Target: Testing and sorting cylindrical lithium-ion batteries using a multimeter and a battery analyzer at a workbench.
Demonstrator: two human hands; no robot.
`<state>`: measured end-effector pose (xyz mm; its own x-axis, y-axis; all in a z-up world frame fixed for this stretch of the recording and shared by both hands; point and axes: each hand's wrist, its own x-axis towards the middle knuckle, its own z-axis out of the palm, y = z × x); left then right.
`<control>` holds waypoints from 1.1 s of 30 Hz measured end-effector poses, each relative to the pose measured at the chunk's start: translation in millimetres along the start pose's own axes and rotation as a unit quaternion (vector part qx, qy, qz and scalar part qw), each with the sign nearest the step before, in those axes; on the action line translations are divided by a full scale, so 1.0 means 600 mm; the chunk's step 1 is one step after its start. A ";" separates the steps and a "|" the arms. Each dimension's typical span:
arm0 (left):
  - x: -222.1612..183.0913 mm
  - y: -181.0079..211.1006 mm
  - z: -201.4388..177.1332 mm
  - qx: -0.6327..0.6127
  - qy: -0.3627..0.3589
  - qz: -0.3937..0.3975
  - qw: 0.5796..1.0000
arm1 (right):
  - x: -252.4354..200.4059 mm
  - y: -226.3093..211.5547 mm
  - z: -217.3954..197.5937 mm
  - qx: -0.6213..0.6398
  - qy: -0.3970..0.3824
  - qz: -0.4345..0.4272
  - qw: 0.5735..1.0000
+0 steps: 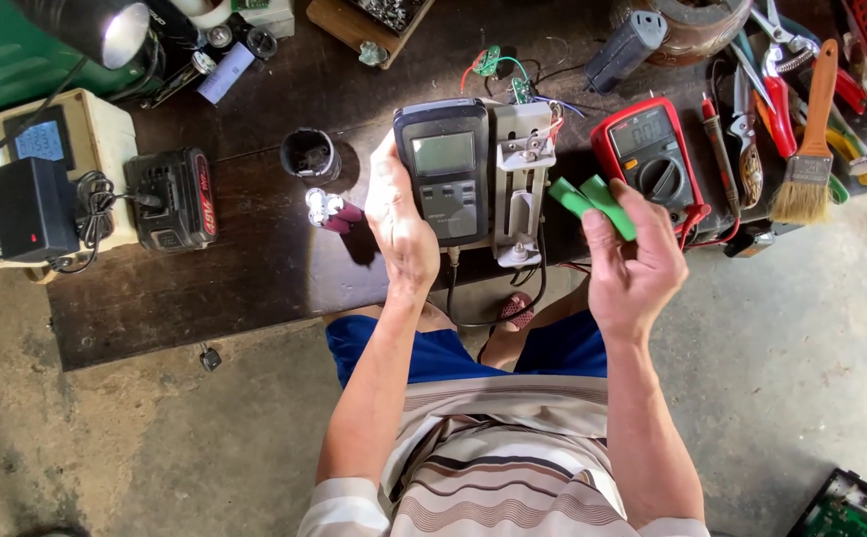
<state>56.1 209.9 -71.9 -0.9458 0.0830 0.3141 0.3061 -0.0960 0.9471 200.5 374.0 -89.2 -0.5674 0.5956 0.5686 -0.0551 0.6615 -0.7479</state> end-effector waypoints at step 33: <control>-0.065 0.093 0.012 0.111 -0.184 0.162 0.963 | 0.093 -0.117 -0.008 0.068 -0.250 0.067 0.964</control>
<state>111.1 208.5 -30.6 -0.7070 0.4335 0.5588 0.6328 0.0349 0.7735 176.5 363.0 -3.6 -0.8995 0.3556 0.2538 -0.0424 0.5072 -0.8608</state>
